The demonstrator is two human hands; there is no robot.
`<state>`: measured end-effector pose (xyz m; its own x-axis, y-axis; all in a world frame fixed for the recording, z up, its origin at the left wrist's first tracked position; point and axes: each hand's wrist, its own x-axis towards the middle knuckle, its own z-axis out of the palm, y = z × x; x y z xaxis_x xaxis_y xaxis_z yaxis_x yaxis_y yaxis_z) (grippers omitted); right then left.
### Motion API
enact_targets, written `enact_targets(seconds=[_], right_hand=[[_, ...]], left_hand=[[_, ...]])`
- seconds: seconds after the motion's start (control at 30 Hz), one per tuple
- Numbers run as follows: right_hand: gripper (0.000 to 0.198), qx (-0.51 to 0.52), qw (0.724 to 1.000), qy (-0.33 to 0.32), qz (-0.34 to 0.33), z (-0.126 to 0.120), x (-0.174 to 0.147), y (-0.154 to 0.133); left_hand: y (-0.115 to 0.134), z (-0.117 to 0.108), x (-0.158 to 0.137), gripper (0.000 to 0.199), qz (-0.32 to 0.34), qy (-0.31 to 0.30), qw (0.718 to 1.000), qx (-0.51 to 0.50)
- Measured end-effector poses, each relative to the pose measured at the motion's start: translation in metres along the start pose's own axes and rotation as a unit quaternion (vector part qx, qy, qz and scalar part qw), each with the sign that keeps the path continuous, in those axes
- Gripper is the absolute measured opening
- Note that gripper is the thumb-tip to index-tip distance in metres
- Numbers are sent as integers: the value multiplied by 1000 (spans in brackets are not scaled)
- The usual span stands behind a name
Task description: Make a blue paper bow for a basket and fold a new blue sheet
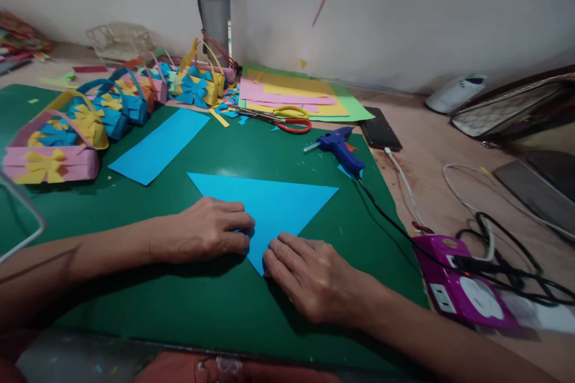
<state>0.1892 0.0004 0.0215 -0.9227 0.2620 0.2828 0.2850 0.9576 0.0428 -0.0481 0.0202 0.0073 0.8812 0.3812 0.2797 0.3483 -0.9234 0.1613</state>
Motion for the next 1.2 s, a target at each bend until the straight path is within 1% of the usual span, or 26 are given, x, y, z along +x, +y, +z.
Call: enact_targets(seconds=[0.2, 0.47, 0.63, 0.7, 0.8, 0.87, 0.9, 0.97, 1.07, 1.13, 1.2], right_hand=[[26, 4, 1000, -2, 9, 3, -1, 1], [32, 94, 993, 9, 66, 5, 1, 6], [29, 98, 991, 11, 88, 9, 1, 6], [30, 95, 991, 36, 92, 11, 0, 6], [22, 82, 985, 120, 92, 14, -1, 8], [16, 80, 976, 177, 96, 12, -2, 10], [15, 83, 971, 202, 102, 10, -1, 11], [15, 84, 958, 243, 124, 2, 0, 15], [26, 18, 943, 300, 143, -11, 2, 20], [31, -39, 941, 312, 123, -18, 3, 19], [24, -55, 955, 274, 96, -19, 3, 16]], left_hand=[[-2, -1, 1, 24, -7, -9, 1000, -21], [-3, -1, 2, 24, -24, 0, 999, -48], [-1, -1, 2, 24, -32, 10, 997, -68], [2, 1, 2, 20, -40, 19, 997, -70], [3, 4, 1, 24, -58, 55, 997, -10], [0, 7, 0, 19, -78, 84, 993, 40], [-2, 7, -1, 18, -91, 95, 990, 48], [-5, 6, -2, 19, -149, 114, 982, -5], [-8, 0, -1, 18, -256, 137, 950, -114], [-8, -6, 2, 18, -299, 145, 933, -138], [-8, -12, 6, 22, -329, 153, 920, -148]])
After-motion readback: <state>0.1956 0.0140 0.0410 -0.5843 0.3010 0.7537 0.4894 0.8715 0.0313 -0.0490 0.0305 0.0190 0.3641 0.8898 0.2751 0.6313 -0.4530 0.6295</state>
